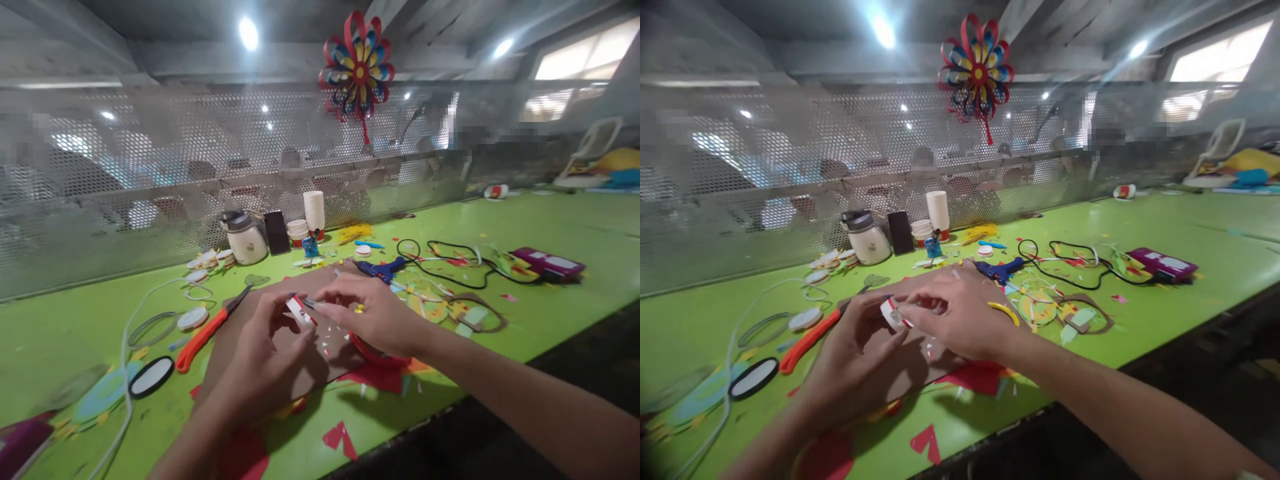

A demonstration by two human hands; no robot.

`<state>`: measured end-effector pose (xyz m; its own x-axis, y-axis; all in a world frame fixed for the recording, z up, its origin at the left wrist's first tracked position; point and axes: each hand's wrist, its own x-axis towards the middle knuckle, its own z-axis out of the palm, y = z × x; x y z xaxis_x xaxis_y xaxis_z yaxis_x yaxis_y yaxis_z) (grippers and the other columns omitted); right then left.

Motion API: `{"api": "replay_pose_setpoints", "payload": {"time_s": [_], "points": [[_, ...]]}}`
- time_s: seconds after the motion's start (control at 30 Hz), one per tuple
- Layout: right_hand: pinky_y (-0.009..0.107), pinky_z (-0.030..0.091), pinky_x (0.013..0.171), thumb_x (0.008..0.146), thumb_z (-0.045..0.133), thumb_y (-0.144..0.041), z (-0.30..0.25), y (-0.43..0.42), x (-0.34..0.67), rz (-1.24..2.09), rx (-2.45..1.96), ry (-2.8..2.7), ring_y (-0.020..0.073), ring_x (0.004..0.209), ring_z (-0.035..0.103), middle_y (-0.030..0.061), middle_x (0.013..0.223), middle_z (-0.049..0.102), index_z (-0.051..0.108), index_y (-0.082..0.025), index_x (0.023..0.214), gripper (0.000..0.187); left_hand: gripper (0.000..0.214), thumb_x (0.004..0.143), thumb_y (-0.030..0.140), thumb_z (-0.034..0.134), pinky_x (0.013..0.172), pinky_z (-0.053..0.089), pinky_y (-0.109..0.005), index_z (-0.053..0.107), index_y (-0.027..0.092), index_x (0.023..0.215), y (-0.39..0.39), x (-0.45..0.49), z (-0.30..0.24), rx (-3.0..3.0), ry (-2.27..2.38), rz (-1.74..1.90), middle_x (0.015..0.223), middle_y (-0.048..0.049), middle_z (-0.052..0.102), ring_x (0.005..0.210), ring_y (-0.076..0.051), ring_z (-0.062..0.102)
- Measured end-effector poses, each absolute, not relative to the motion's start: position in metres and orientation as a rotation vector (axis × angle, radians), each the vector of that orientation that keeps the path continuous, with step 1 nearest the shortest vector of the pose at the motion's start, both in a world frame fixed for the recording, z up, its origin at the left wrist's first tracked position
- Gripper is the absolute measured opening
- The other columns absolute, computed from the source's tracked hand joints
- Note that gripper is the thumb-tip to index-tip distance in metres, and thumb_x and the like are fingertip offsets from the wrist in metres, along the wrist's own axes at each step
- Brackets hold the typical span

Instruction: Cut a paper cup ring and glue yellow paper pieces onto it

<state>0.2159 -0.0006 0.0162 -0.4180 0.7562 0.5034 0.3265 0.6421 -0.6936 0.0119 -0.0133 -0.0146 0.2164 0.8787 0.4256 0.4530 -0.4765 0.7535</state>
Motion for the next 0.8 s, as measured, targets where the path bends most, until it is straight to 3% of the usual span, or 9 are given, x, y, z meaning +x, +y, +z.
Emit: {"api": "replay_pose_setpoints", "payload": {"time_s": [0.1,0.33,0.8], "points": [[0.028,0.050,0.068,0.085,0.069,-0.029,0.021,0.001,0.203,0.886,-0.908,-1.945,0.0152,0.073,0.063,0.0038,0.081,0.074,0.076,-0.016,0.088,0.015,0.033,0.088,0.023,0.064,0.083,0.052,-0.036,0.052,0.024,0.118,-0.012,0.012,-0.016,2.135,1.221,1.165,0.108,-0.0052,0.065,0.097,-0.021,0.065],[0.027,0.050,0.070,0.076,0.073,-0.019,0.013,0.008,0.194,1.250,-0.950,-1.712,0.0137,0.071,0.064,0.0001,0.072,0.071,0.073,-0.017,0.073,0.003,0.034,0.086,0.021,0.063,0.075,0.052,-0.036,0.052,0.025,0.117,-0.011,0.009,-0.016,2.253,1.293,1.150,0.098,-0.0027,0.065,0.085,-0.019,0.063],[0.024,0.042,0.060,0.065,0.070,-0.017,0.001,0.014,0.185,1.441,-0.822,-1.435,0.0088,0.056,0.052,-0.0049,0.058,0.062,0.065,-0.018,0.060,0.007,0.034,0.084,0.020,0.067,0.076,0.054,-0.034,0.052,0.024,0.113,-0.011,0.013,-0.017,2.158,1.279,1.135,0.098,-0.0019,0.067,0.088,-0.019,0.067]]}}
